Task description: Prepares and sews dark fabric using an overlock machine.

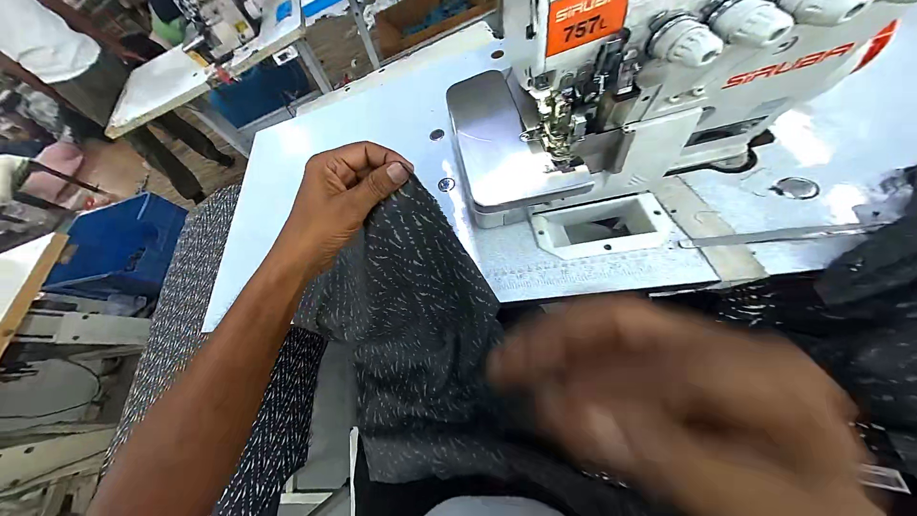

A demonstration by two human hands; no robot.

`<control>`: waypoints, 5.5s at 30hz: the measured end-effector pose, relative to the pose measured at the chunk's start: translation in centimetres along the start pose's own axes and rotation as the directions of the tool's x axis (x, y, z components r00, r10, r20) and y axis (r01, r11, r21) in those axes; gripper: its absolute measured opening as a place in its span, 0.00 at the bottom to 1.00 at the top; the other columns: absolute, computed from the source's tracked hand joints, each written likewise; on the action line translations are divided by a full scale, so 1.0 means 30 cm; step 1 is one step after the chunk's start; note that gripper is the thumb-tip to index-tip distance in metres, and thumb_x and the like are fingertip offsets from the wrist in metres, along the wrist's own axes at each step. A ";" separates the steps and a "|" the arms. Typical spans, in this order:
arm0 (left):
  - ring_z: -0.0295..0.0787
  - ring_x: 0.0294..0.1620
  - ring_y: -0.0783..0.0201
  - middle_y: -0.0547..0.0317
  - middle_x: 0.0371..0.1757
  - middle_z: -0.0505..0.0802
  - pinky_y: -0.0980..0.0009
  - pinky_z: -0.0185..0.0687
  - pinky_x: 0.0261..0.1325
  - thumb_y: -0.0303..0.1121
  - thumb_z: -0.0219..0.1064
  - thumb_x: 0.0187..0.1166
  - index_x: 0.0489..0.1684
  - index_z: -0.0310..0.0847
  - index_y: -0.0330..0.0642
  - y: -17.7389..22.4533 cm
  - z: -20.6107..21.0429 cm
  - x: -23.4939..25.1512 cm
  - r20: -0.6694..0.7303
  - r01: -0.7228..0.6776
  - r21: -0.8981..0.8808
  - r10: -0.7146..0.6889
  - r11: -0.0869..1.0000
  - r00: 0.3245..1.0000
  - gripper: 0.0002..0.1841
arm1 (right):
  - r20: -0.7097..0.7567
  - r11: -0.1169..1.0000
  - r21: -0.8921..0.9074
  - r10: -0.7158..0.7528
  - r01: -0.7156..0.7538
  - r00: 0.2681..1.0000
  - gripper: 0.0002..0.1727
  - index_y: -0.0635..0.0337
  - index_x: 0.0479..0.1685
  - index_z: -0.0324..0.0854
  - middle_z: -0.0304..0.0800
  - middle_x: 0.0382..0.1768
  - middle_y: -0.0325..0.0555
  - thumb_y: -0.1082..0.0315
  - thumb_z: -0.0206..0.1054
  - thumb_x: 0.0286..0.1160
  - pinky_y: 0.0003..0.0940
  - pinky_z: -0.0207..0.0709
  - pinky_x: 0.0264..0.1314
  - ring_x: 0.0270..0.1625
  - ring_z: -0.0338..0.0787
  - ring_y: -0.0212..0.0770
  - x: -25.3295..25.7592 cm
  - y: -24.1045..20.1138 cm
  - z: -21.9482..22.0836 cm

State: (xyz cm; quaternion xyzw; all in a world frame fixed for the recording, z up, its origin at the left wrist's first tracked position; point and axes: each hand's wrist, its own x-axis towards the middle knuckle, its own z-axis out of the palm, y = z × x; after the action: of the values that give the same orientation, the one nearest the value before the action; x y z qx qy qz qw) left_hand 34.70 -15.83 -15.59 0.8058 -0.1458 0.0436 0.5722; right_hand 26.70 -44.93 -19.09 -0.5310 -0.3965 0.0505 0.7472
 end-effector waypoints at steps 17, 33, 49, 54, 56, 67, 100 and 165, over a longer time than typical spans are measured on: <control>0.93 0.41 0.70 0.57 0.42 0.95 0.72 0.92 0.50 0.30 0.67 0.83 0.55 0.87 0.33 -0.048 0.058 -0.031 0.176 0.138 -0.231 -0.098 0.963 0.980 0.11 | -0.257 0.981 0.019 0.192 -0.194 0.947 0.03 0.63 0.37 0.90 0.93 0.28 0.42 0.76 0.78 0.67 0.23 0.86 0.32 0.28 0.90 0.29 0.192 0.316 -0.058; 0.91 0.37 0.75 0.70 0.39 0.95 0.73 0.91 0.44 0.28 0.65 0.83 0.46 0.89 0.44 0.094 -0.001 0.027 0.098 -0.077 -0.038 0.080 0.996 0.992 0.05 | -0.044 0.978 -0.001 0.209 -0.209 0.977 0.04 0.63 0.39 0.89 0.92 0.29 0.40 0.75 0.76 0.69 0.23 0.85 0.32 0.28 0.89 0.29 0.191 0.307 -0.070; 0.95 0.47 0.69 0.68 0.44 0.95 0.66 0.92 0.58 0.30 0.61 0.88 0.42 0.84 0.51 0.118 -0.178 0.045 -0.094 -0.144 0.025 0.146 0.989 0.985 0.06 | -0.095 0.947 0.004 0.321 -0.322 0.942 0.04 0.60 0.28 0.89 0.87 0.19 0.36 0.73 0.78 0.67 0.18 0.72 0.19 0.19 0.79 0.24 -0.002 0.320 -0.113; 0.94 0.48 0.68 0.66 0.45 0.95 0.65 0.92 0.57 0.30 0.58 0.88 0.40 0.82 0.52 0.088 -0.186 0.029 -0.116 -0.136 -0.042 0.130 0.990 0.985 0.08 | -0.140 0.936 -0.030 0.344 -0.352 0.928 0.03 0.59 0.31 0.88 0.90 0.22 0.38 0.72 0.78 0.67 0.19 0.79 0.22 0.21 0.85 0.26 -0.011 0.312 -0.099; 0.94 0.47 0.67 0.65 0.44 0.95 0.64 0.93 0.57 0.29 0.56 0.89 0.40 0.81 0.51 0.079 -0.182 0.024 -0.126 -0.132 -0.073 0.122 0.989 0.985 0.09 | -0.142 0.934 -0.016 0.352 -0.358 0.925 0.03 0.59 0.32 0.89 0.90 0.22 0.38 0.72 0.77 0.67 0.20 0.79 0.23 0.21 0.85 0.26 -0.016 0.310 -0.103; 0.92 0.54 0.65 0.63 0.47 0.93 0.61 0.87 0.69 0.27 0.56 0.90 0.46 0.82 0.47 0.114 -0.147 0.019 -0.212 -0.097 -0.094 0.076 0.991 0.974 0.08 | -0.155 0.939 0.046 0.343 -0.340 0.926 0.04 0.60 0.30 0.89 0.89 0.22 0.37 0.72 0.76 0.70 0.19 0.80 0.25 0.22 0.84 0.26 -0.026 0.311 -0.117; 0.80 0.54 0.65 0.55 0.53 0.86 0.70 0.75 0.58 0.38 0.73 0.79 0.43 0.92 0.45 -0.146 0.395 0.249 0.081 -0.334 0.489 0.340 0.806 0.937 0.07 | -0.254 0.759 0.194 0.650 -0.621 0.716 0.04 0.50 0.35 0.89 0.89 0.24 0.30 0.62 0.77 0.71 0.18 0.77 0.28 0.25 0.83 0.22 -0.505 0.317 -0.156; 0.80 0.65 0.34 0.31 0.77 0.75 0.32 0.75 0.61 0.55 0.68 0.76 0.84 0.68 0.38 -0.266 0.128 -0.197 -0.152 0.365 0.711 -0.376 0.601 0.914 0.40 | 0.286 0.689 -0.062 0.705 -0.722 0.649 0.02 0.57 0.37 0.86 0.90 0.22 0.36 0.70 0.73 0.73 0.23 0.84 0.25 0.23 0.89 0.28 -0.525 0.218 -0.444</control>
State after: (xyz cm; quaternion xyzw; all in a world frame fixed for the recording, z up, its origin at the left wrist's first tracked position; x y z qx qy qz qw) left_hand 30.98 -15.92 -25.56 0.9779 0.0496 -0.0271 0.2013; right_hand 26.86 -59.95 -34.65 -0.6089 -0.2579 0.4282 0.6160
